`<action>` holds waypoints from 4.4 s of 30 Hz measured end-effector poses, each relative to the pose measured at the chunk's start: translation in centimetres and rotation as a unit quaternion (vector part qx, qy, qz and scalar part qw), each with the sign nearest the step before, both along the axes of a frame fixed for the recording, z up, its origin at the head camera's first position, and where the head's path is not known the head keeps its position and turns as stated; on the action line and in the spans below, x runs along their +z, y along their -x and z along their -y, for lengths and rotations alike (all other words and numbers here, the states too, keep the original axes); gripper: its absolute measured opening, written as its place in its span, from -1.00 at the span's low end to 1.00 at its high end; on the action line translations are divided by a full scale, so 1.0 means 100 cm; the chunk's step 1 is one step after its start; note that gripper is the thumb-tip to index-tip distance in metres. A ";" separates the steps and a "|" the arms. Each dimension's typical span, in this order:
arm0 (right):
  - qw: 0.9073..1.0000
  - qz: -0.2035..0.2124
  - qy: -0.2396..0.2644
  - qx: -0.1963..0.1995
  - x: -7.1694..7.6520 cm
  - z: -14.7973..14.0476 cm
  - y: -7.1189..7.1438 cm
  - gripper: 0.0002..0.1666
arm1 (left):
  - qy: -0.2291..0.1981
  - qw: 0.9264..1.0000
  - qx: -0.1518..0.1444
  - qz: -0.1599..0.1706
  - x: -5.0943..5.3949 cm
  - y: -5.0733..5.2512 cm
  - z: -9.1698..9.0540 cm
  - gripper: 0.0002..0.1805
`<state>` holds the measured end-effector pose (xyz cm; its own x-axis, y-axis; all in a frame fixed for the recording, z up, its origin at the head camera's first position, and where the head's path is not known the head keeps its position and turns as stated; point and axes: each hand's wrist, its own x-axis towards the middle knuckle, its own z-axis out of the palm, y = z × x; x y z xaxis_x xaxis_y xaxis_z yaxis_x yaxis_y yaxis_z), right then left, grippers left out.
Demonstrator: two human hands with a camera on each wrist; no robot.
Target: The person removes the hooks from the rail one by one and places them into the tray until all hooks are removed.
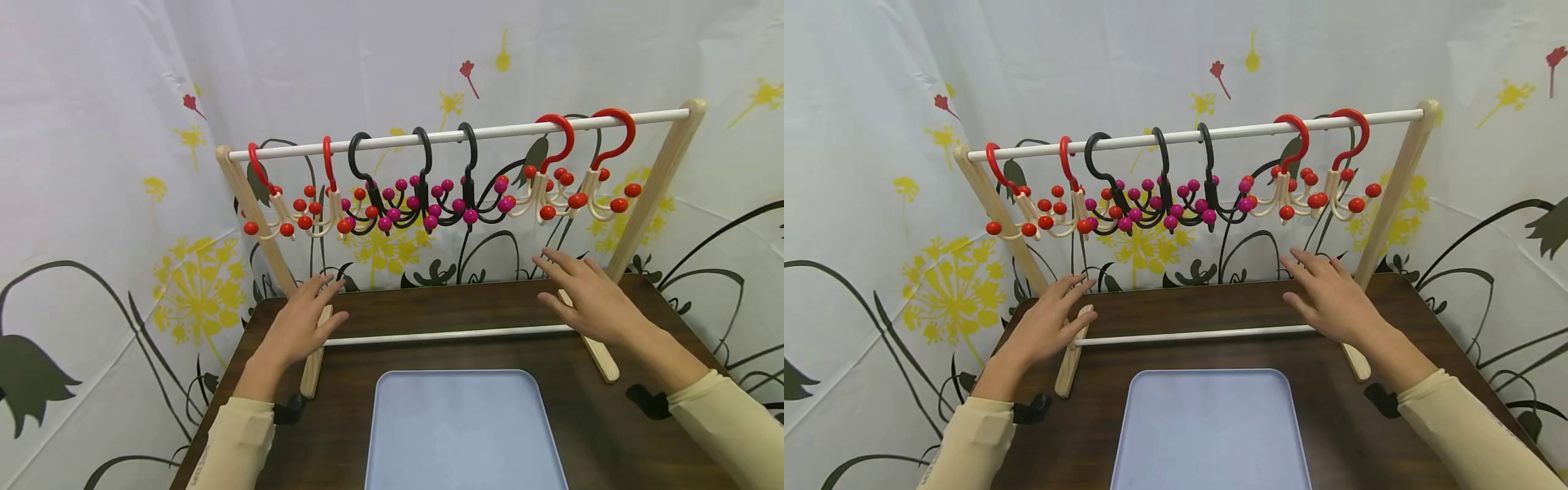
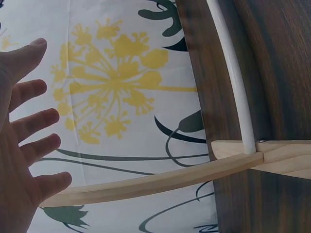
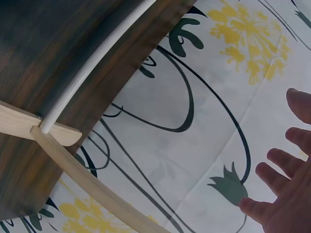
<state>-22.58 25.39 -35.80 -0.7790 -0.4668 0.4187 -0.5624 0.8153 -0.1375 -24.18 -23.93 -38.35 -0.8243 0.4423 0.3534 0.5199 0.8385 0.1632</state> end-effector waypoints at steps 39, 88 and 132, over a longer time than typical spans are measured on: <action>0.957 -0.069 0.228 -0.165 0.108 -0.014 0.015 -0.44 | -0.278 0.931 0.238 0.019 -0.040 0.017 0.046 -0.37; 0.917 -0.010 0.285 -0.280 0.142 -0.024 0.026 -0.35 | -0.237 0.914 0.305 -0.123 -0.071 0.037 0.029 -0.78; 0.876 0.116 0.357 -0.301 -0.160 0.073 -0.100 -0.73 | -0.231 0.913 0.306 -0.143 -0.076 0.042 0.024 -0.76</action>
